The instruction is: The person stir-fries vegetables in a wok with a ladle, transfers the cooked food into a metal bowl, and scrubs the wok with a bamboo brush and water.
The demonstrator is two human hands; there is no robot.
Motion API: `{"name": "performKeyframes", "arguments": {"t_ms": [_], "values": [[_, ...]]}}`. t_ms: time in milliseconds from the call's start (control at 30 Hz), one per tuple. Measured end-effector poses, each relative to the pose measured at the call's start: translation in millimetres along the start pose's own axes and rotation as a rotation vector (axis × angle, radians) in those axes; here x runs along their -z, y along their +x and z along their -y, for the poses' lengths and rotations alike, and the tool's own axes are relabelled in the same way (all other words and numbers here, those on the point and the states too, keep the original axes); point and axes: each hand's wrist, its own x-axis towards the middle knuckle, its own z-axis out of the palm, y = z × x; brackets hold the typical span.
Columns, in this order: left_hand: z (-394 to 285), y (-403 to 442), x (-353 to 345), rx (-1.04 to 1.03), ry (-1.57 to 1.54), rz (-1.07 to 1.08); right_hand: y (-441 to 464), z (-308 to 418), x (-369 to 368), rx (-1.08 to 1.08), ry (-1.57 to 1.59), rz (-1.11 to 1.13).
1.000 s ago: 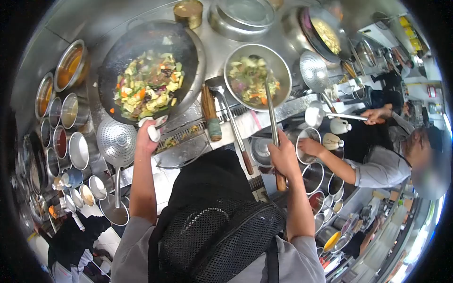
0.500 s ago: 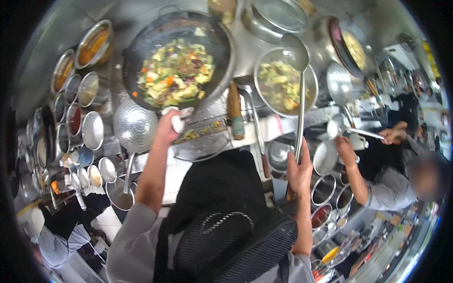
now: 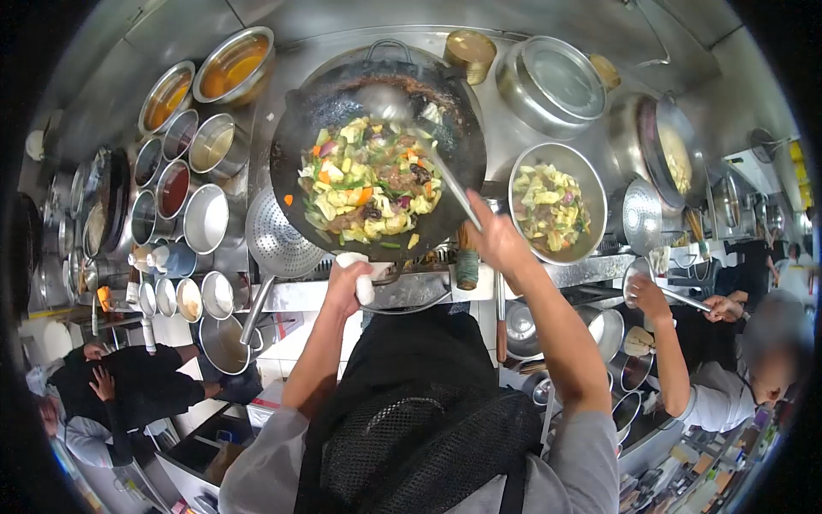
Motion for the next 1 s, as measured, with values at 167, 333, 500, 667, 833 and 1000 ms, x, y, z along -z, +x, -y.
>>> {"name": "performKeyframes", "arguments": {"t_ms": [167, 333, 500, 667, 833, 1000], "values": [[4.2, -16.5, -1.0, -0.036, -0.061, -0.003, -49.5, 35.7, 70.0, -0.159, 0.168, 0.35], [2.0, -26.8, -17.0, -0.118, -0.04, -0.091, -55.4, 8.7, 51.9, -0.013, -0.252, -0.029], [-7.6, -20.7, -36.6, -0.163, -0.005, -0.108, -74.3, 75.0, 61.6, -0.708, 0.768, 0.612], [-5.0, -17.9, -46.1, -0.226, -0.02, -0.112, -64.9, 75.1, 57.6, -0.814, 1.623, 0.749], [2.2, -20.4, -37.5, -0.144, 0.032, -0.073, -87.2, 62.9, 55.9, -0.82, 2.045, 0.681], [7.1, -33.0, -68.5, -0.074, -0.126, 0.09, -126.9, 49.2, 99.5, -0.751, 1.921, 0.524]]}}
